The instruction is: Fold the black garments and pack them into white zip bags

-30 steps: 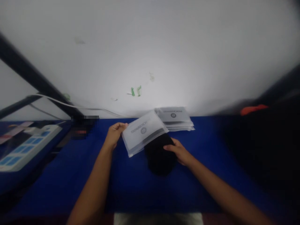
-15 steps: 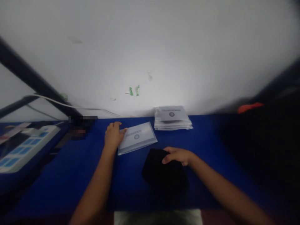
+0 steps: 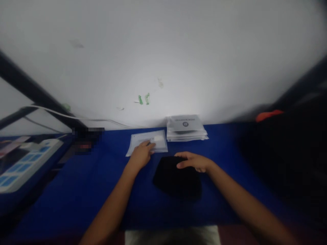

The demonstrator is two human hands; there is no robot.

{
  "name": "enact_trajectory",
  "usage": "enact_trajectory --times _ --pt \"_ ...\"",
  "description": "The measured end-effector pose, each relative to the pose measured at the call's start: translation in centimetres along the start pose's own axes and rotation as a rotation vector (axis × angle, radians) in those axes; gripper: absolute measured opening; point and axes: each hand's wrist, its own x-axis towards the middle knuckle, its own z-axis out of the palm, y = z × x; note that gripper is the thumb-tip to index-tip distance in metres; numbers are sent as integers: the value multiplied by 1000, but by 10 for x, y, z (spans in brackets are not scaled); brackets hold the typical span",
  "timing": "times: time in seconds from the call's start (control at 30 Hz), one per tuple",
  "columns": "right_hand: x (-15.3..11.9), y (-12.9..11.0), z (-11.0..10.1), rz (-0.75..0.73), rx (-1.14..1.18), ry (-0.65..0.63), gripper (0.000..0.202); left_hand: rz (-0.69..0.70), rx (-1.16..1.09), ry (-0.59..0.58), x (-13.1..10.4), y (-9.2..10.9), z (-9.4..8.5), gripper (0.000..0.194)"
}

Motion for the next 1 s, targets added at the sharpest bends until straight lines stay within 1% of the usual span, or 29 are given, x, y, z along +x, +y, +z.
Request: enact_trajectory --times 0.1,0.17,0.27,0.4,0.6,0.73,0.8,0.87,0.93,0.97,1.0 --pt "-1 -2 -10 -62 -96 29 40 27 -36 62 12 -12 5 46" --pt "-2 -4 -16 -101 -193 66 38 36 -52 78 20 -18 9 46" --pt "-2 -5 -22 -137 -287 104 36 58 -92 56 29 -24 15 46" --pt "0 -4 -27 -158 -303 132 37 91 -143 19 35 -28 19 47" --pt "2 -2 -28 -162 -331 143 34 187 -202 -31 44 -30 11 47" --pt "4 -1 -29 -180 -364 142 34 240 -148 -47 50 -29 4 49" --pt "4 -2 -30 -178 -376 150 33 256 -91 -44 47 -24 1 51" --pt "5 -2 -31 -178 -395 161 32 260 -50 20 38 -11 -3 50" --pt "5 -3 -31 -187 -427 178 30 262 -62 148 23 11 -8 42" --pt "5 -3 -31 -196 -445 184 29 279 -96 214 13 25 -10 37" --pt "5 -3 -31 -205 -461 190 28 309 -140 247 2 42 -12 32"
